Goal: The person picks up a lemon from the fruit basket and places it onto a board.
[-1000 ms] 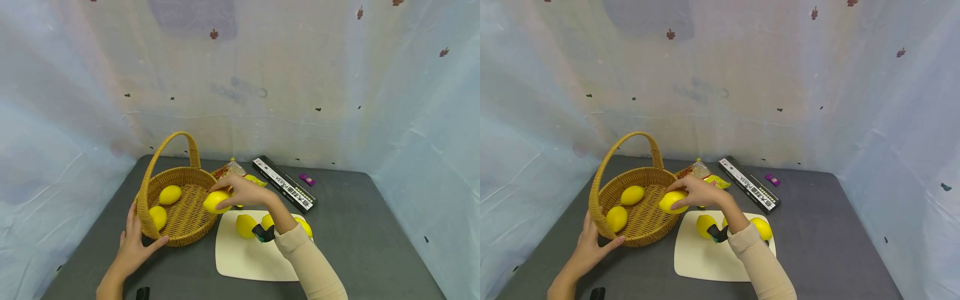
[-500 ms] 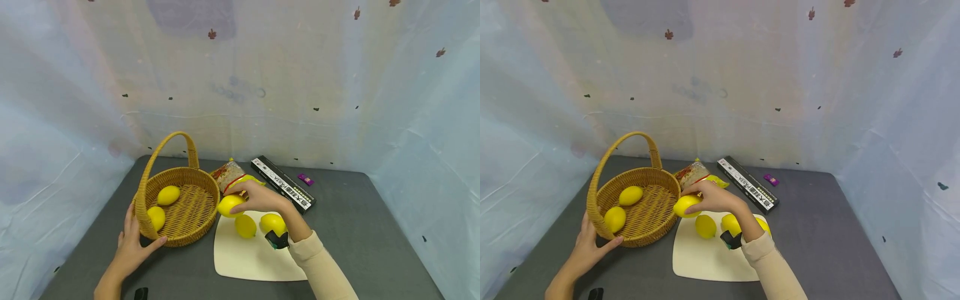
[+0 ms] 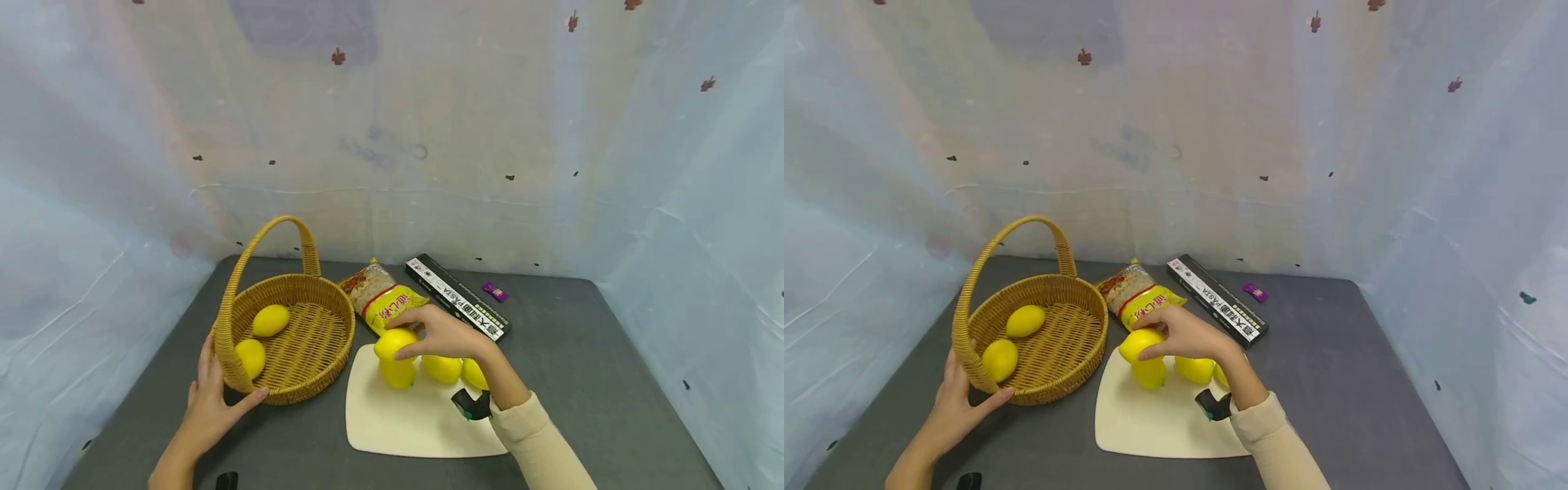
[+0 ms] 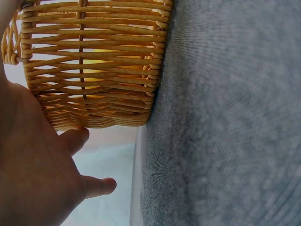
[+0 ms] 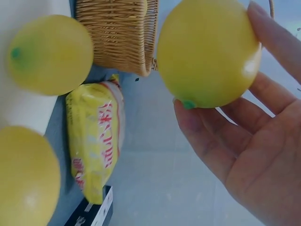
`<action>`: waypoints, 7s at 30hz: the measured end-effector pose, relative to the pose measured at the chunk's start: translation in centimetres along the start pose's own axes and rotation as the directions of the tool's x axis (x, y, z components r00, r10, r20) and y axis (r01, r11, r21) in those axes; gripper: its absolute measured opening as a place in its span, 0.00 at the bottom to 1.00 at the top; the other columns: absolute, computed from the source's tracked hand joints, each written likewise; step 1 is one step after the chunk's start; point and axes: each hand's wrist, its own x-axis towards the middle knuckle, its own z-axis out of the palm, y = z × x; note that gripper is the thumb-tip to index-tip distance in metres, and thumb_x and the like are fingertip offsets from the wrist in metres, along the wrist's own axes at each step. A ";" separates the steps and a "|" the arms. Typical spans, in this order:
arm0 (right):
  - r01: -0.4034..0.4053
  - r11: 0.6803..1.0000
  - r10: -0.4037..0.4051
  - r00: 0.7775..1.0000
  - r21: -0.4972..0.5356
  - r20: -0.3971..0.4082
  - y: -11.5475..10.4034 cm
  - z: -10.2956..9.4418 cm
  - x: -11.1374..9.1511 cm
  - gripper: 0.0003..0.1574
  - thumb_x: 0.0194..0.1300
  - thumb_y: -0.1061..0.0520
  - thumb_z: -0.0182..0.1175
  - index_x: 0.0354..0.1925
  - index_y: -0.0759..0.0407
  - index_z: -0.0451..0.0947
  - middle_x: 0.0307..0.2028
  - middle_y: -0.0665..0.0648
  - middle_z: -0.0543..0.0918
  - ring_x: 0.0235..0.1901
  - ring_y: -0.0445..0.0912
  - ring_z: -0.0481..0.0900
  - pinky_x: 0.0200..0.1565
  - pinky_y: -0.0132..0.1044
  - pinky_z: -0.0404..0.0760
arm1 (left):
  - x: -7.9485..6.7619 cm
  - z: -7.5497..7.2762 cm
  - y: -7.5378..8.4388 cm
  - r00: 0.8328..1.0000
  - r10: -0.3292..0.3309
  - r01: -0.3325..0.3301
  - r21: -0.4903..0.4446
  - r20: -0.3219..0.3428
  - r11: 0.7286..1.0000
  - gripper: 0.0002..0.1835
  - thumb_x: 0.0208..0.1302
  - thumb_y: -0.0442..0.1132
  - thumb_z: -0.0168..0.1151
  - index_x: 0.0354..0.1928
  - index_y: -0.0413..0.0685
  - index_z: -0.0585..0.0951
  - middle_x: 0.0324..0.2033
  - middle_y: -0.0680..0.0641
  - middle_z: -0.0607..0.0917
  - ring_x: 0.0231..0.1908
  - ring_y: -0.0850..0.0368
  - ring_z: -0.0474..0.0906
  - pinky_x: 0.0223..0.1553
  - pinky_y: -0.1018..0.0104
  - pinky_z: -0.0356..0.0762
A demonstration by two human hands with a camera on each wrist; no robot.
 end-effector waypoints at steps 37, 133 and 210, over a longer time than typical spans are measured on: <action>-0.163 0.984 0.158 0.985 -0.071 -0.071 3.1 1.0 -10.1 0.28 0.56 0.49 0.75 0.52 0.59 0.81 0.47 0.48 0.82 0.45 0.43 0.76 0.49 0.37 0.78 | 0.1 0.0 -0.1 1.000 -0.010 0.010 -0.005 0.017 1.000 0.61 0.62 0.48 0.71 0.78 0.75 0.31 0.74 0.56 0.19 0.72 0.24 0.27 0.47 0.11 0.28; -0.121 0.962 0.081 0.982 -0.244 -0.168 3.1 3.0 -12.5 0.26 0.60 0.59 0.71 0.57 0.60 0.79 0.54 0.52 0.82 0.54 0.50 0.78 0.56 0.47 0.77 | 0.1 0.1 -0.3 1.000 0.000 0.000 -0.002 0.006 1.000 0.61 0.62 0.47 0.71 0.78 0.75 0.32 0.75 0.56 0.20 0.73 0.26 0.27 0.47 0.10 0.31; -0.077 0.880 0.038 0.995 -0.468 -0.091 -6.8 9.0 21.4 0.13 0.77 0.49 0.54 0.51 0.49 0.82 0.39 0.43 0.82 0.30 0.33 0.75 0.31 0.24 0.71 | 0.0 0.1 -0.1 1.000 -0.010 0.010 0.040 0.008 0.999 0.60 0.61 0.49 0.71 0.79 0.70 0.33 0.75 0.51 0.21 0.70 0.19 0.35 0.47 0.11 0.32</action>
